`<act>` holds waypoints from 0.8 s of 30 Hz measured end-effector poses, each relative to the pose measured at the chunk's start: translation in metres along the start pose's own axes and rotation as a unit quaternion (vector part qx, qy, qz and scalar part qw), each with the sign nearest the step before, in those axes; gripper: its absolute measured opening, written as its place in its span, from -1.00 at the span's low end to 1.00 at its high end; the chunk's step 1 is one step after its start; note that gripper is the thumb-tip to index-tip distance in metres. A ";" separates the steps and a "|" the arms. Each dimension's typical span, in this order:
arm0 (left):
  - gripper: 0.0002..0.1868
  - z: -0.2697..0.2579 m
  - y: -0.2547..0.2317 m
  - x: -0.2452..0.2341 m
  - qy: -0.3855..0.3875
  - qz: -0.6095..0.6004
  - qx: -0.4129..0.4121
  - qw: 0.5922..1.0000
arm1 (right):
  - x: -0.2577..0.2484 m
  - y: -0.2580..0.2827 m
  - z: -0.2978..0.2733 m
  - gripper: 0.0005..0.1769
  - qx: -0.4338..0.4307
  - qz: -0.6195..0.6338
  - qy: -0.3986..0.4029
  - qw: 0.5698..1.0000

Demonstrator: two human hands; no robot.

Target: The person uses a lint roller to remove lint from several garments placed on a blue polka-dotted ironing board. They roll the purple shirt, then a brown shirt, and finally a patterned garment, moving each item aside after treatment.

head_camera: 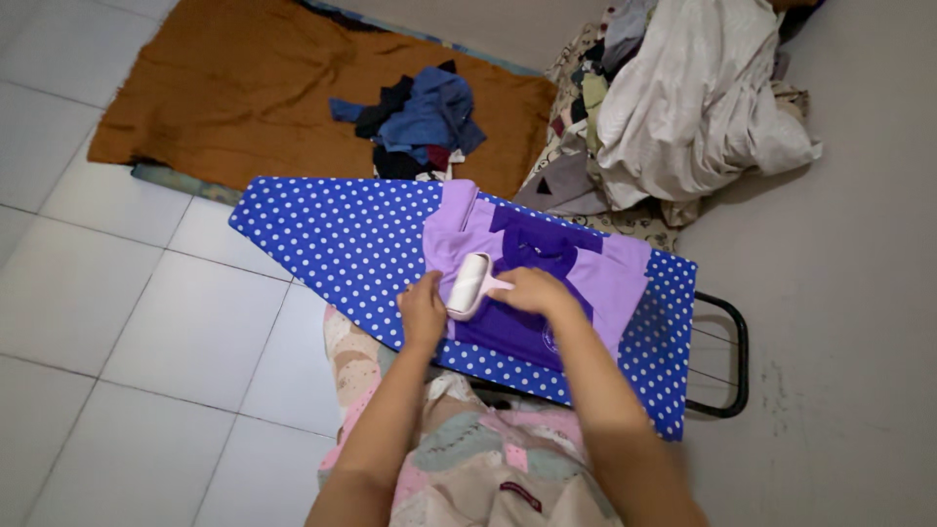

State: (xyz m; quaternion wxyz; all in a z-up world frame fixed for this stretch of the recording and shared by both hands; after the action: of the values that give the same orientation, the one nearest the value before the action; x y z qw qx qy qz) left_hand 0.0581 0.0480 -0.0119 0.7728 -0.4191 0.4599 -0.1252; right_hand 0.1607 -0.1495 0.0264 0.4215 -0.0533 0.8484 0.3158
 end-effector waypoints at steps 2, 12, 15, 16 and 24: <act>-0.77 0.001 -0.005 -0.004 -0.003 0.004 0.022 1.000 | -0.006 -0.018 -0.021 -0.47 0.021 -0.005 0.032 0.999; -0.77 0.006 -0.019 -0.003 -0.006 0.046 0.025 0.999 | -0.068 -0.178 -0.203 -0.35 0.245 -0.162 0.028 0.955; -0.73 0.003 -0.012 -0.005 0.005 0.018 -0.034 0.999 | -0.057 -0.209 -0.240 -0.29 0.248 -0.033 -0.149 0.957; -0.69 0.002 -0.007 -0.005 0.023 -0.002 -0.071 0.997 | -0.041 -0.218 -0.250 -0.30 0.275 0.006 -0.199 0.941; -0.62 -0.029 -0.014 -0.024 0.130 0.084 -0.116 0.981 | 0.093 -0.197 -0.225 -0.50 0.177 0.154 -0.525 0.818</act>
State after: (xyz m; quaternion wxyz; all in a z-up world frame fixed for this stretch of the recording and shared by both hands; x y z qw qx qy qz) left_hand 0.0240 0.0381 0.0067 0.6607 -0.4457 0.6010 -0.0593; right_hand 0.0184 -0.4207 -0.0399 0.7510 0.3273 0.5372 0.2009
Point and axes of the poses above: each hand's wrist, its own z-axis towards the middle knuckle, its own x-axis out of the palm, y = z × x, the point moved 8 cm from there along z, towards the middle knuckle, and after that the axes turned 7 degrees about -x, right-handed, at the moved point
